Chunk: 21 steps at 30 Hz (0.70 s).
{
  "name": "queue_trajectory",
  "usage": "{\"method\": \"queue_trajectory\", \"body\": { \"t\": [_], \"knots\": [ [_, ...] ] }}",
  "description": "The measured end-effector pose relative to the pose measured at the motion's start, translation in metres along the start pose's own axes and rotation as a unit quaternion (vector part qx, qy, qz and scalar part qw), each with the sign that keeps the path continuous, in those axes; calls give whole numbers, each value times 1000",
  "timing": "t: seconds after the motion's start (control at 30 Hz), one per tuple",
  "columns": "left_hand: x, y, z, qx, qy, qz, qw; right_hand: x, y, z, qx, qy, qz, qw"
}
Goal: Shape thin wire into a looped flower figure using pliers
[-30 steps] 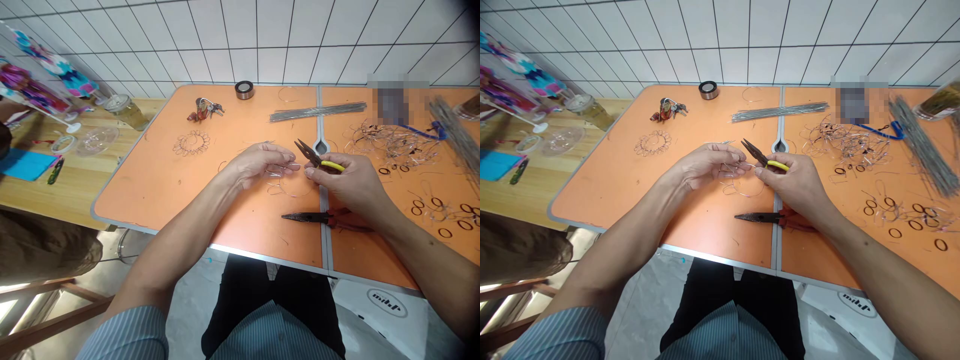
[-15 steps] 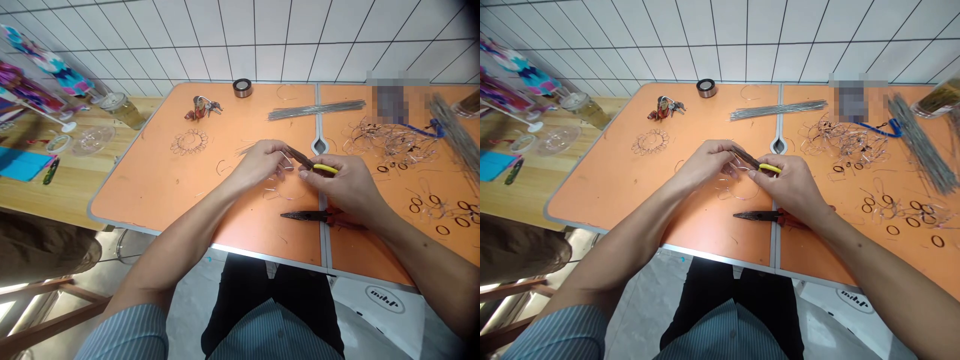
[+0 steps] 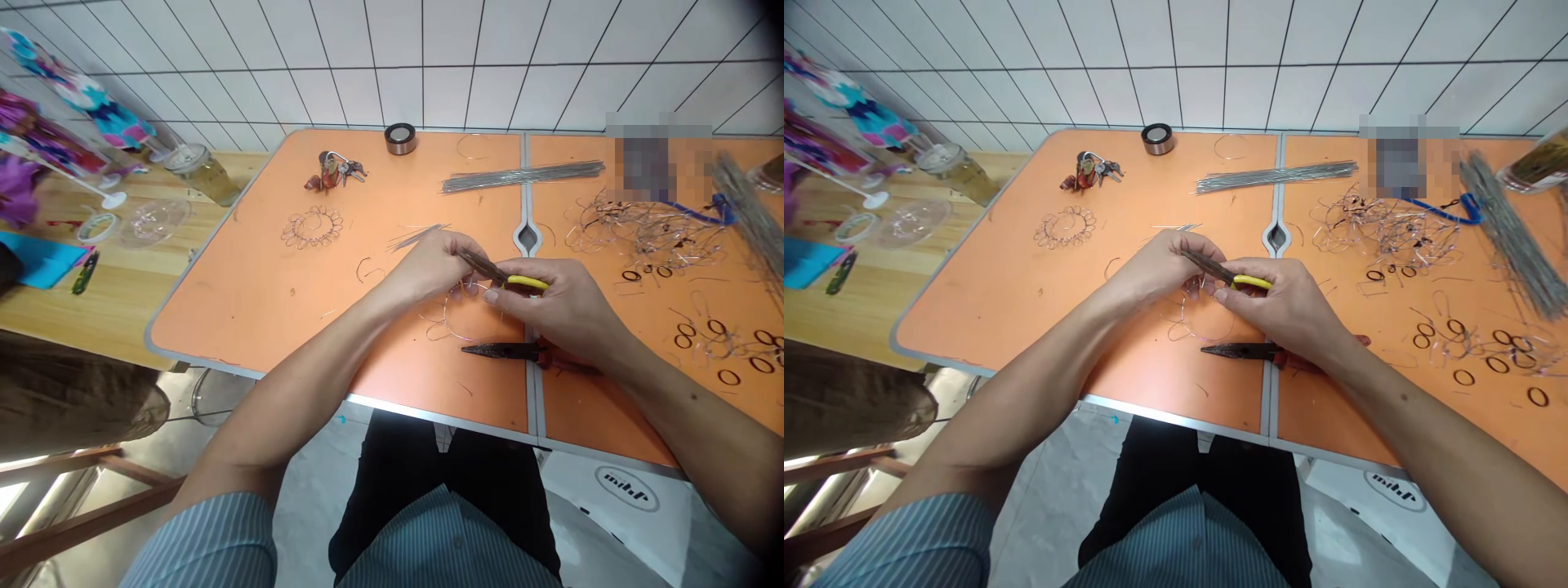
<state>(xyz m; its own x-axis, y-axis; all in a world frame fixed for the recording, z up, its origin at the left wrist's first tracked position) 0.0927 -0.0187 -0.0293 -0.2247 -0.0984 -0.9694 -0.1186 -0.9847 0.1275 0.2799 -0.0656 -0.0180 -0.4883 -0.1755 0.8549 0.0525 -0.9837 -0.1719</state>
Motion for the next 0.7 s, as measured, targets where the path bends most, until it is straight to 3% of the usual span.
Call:
{"method": "queue_trajectory", "body": {
  "t": [0.17,0.33,0.53,0.7],
  "knots": [
    [-5,3,1,1,37,76,996,-5,0,-2,16,-23,24,999],
    [-2,0,4,17,72,117,990,-2,2,-1,6,-5,6,1000],
    [10,-8,13,78,129,89,985,-4,0,4,-8,13,-3,1000],
    [16,-11,12,60,142,78,985,-7,-2,4,-30,12,-6,999]
  ]
}}
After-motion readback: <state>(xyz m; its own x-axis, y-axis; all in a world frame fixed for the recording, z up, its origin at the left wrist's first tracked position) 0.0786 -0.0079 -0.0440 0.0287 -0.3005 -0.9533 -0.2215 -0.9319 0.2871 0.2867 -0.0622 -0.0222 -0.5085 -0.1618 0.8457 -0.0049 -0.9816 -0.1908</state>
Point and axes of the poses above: each hand's wrist, its own y-axis away from the middle knuckle, its own z-axis out of the back of the hand, x = y × z, the point moved 2 cm from there along -y, towards the middle knuckle, and after that the axes turned 15 degrees about -x, right-handed, at the moved point
